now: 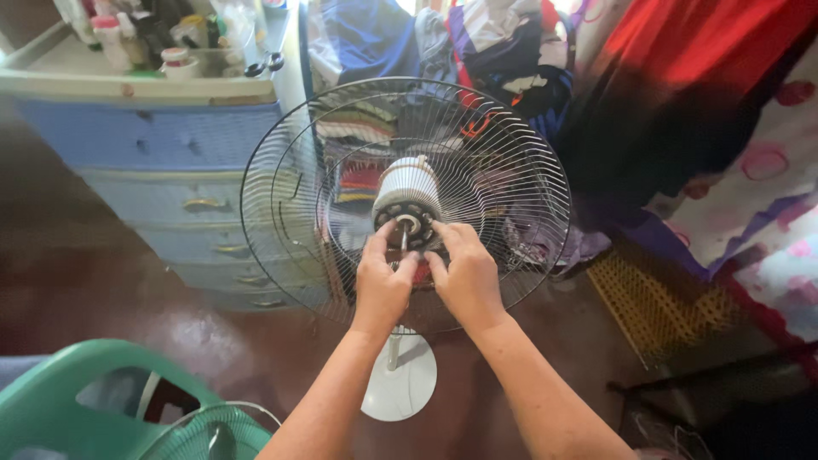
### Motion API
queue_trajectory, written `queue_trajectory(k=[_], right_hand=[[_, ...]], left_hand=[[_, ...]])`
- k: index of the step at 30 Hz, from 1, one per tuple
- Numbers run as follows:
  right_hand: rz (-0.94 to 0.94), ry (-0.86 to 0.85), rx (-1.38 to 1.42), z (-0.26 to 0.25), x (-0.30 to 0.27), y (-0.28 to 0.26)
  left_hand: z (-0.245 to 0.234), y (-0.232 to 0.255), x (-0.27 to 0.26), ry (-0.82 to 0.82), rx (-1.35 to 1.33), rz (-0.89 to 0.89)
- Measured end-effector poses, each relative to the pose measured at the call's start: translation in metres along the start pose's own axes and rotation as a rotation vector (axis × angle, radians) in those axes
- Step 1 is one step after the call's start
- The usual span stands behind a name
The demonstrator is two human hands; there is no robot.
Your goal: The person removes the front wire cage of a standing electric fan, then unscrews the central hub nut to detach the fan blades. They reattach the blades, tighten the hub nut, and reinstall the front cage, completing the reassembly.
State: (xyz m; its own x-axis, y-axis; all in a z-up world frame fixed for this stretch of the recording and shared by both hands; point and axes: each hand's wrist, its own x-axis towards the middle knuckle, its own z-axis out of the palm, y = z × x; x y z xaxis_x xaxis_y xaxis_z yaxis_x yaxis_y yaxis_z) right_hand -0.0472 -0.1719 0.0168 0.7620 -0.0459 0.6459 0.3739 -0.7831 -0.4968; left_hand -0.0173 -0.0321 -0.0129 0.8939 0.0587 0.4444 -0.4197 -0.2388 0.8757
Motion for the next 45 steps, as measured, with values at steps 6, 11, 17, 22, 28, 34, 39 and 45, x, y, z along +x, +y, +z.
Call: queue_trajectory(k=[6,11,17,22,28,34,39,45], right_hand=[[0.026,0.04,0.003,0.005,0.003,-0.002],[0.071,0.036,0.056,0.014,0.006,-0.006],[0.025,0.054,0.135,0.012,0.014,-0.01],[-0.017,0.044,0.157,0.011,0.017,-0.003],[0.002,0.006,0.132,0.013,0.009,0.004],[-0.032,0.045,0.114,0.004,0.013,-0.011],[-0.075,-0.016,0.063,0.007,0.013,-0.013],[-0.155,0.102,0.006,-0.003,0.02,-0.022]], left_hand=[[-0.007,-0.002,0.007,-0.073,-0.112,-0.112],[-0.014,-0.001,0.011,-0.103,-0.12,-0.076],[-0.013,-0.001,0.01,-0.072,-0.162,-0.05],[-0.008,-0.001,0.009,-0.019,-0.231,-0.112],[-0.012,0.004,0.0,-0.029,-0.112,-0.051],[-0.017,0.011,0.005,-0.098,0.015,0.092],[-0.018,0.004,0.01,-0.126,0.107,0.176],[-0.03,0.021,0.013,-0.115,0.147,0.293]])
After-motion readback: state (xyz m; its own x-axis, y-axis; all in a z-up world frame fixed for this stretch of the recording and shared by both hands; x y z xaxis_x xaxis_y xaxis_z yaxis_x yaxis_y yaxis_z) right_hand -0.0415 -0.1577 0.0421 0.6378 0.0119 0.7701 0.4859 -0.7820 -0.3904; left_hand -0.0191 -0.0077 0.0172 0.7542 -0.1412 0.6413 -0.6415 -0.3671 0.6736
